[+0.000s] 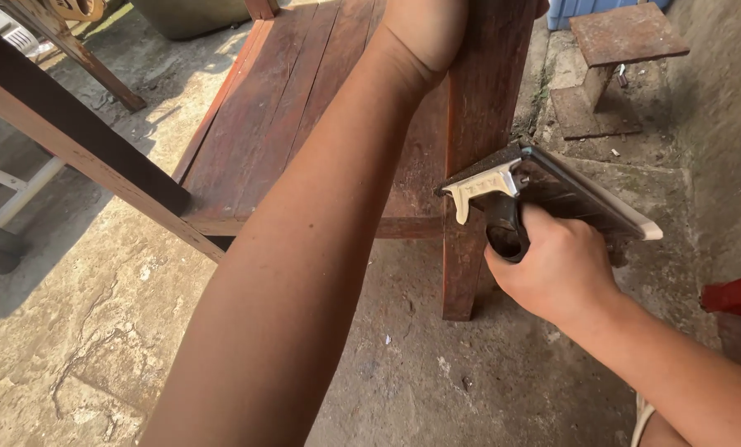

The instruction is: Sanding the legs and frame of a wooden stand using a hand-held sander with sandpaper.

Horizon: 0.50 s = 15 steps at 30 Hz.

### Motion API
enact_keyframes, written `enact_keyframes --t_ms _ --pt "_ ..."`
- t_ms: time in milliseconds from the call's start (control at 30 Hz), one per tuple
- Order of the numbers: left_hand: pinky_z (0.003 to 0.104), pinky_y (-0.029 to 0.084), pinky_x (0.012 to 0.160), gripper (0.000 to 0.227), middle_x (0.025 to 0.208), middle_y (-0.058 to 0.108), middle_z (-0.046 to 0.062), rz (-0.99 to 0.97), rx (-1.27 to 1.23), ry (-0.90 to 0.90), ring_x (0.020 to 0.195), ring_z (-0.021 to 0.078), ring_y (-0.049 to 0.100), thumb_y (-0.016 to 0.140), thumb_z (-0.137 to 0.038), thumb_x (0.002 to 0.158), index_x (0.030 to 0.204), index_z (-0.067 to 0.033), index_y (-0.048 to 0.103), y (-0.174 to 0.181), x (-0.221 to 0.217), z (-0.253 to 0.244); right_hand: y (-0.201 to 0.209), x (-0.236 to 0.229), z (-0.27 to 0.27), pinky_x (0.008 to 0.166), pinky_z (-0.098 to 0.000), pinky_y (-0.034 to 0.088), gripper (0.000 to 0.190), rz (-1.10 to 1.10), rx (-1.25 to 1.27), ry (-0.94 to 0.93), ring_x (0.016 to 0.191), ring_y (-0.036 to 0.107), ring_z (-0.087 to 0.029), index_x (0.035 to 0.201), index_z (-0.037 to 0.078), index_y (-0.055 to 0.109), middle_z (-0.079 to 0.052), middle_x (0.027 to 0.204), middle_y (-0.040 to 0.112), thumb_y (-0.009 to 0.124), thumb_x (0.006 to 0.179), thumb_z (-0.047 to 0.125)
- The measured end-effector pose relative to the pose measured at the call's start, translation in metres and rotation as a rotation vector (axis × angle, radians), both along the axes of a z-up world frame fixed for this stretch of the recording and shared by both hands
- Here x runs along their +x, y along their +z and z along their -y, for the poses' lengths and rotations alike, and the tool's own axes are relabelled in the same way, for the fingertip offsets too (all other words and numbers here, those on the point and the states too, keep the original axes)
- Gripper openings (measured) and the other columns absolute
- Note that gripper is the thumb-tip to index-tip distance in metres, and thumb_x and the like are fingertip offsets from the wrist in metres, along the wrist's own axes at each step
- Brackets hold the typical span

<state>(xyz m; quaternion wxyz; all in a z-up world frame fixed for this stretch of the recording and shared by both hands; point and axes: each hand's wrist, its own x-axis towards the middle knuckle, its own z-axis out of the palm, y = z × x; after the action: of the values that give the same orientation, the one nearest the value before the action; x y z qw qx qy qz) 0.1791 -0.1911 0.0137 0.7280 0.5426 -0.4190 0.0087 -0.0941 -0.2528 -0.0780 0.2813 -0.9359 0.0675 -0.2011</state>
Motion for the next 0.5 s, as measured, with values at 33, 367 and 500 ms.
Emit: enact_keyframes --t_ms 33,367,500 --pt "0.041 0.056 0.087 0.049 0.099 0.070 0.013 -0.014 0.003 -0.001 0.092 0.0219 0.066 0.047 -0.038 0.100 0.104 0.0057 0.068 -0.004 -0.004 -0.001 -0.022 -0.003 0.001 0.056 -0.0435 0.061 0.028 -0.014 0.003 -0.001 0.053 0.072 -0.031 0.077 0.001 0.065 -0.015 0.063 0.071 0.071 0.079 0.028" --pt "0.045 0.067 0.074 0.061 0.087 0.077 0.019 0.035 0.045 -0.216 0.077 0.0288 0.080 0.045 -0.048 0.102 0.100 0.0065 0.071 0.041 -0.040 -0.018 -0.033 -0.008 -0.007 0.055 -0.0423 0.060 0.023 0.078 0.033 -0.003 0.054 0.072 -0.030 0.079 0.003 0.066 -0.015 0.063 0.070 0.072 0.083 0.024" --pt "0.044 0.060 0.069 0.056 0.083 0.071 0.018 0.050 -0.061 -0.321 0.071 0.0289 0.072 0.059 -0.049 0.100 0.100 0.0068 0.069 0.073 -0.067 -0.026 -0.109 -0.002 -0.005 0.053 -0.0425 0.059 0.026 -0.085 -0.120 -0.017 0.054 0.072 -0.032 0.080 0.002 0.067 -0.017 0.060 0.070 0.076 0.078 0.026"
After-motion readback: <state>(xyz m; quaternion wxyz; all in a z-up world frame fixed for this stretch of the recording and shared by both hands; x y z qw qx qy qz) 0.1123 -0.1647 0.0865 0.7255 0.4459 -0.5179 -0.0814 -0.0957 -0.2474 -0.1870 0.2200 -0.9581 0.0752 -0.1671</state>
